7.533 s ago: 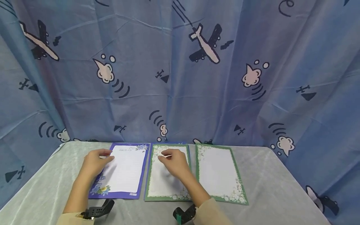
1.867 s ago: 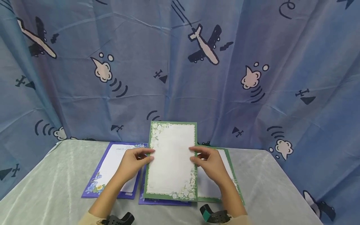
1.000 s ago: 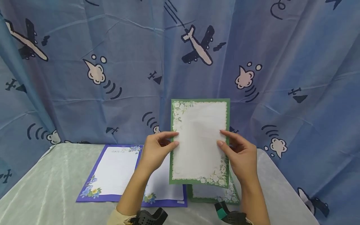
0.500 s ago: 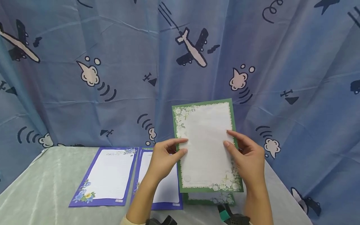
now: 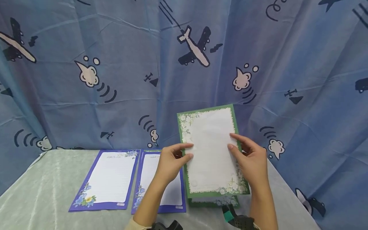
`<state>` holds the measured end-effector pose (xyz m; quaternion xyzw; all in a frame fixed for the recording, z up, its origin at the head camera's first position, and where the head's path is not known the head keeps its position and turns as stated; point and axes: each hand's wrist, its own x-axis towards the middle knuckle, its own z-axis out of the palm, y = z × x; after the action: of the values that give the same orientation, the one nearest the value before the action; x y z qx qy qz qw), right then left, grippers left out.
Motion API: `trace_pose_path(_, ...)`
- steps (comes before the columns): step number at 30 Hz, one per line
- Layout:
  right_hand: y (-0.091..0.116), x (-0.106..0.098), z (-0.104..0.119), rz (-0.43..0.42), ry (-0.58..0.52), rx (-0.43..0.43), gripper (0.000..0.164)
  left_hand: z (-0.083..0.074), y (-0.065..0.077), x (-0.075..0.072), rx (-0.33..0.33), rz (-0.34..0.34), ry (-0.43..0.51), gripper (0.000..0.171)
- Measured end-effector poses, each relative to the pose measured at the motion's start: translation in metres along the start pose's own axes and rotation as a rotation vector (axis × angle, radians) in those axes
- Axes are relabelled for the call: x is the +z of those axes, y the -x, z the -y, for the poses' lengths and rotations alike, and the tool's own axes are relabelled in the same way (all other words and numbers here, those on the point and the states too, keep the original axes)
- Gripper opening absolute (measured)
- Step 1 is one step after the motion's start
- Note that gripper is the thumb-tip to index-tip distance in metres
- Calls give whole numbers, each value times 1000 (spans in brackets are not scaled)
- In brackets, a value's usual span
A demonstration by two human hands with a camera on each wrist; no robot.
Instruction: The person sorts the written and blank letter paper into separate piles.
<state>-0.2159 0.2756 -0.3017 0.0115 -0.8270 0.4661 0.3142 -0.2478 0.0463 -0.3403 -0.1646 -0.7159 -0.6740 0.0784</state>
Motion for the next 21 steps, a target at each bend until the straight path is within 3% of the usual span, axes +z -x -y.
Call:
trace_pose_path(8, -3, 8, -17, 13, 25, 15, 36, 20, -1, 10, -49, -5, 29, 29)
trace_pose_path(21, -4, 24, -51, 119, 129, 18, 35, 51, -1, 21, -110, -26, -136, 29)
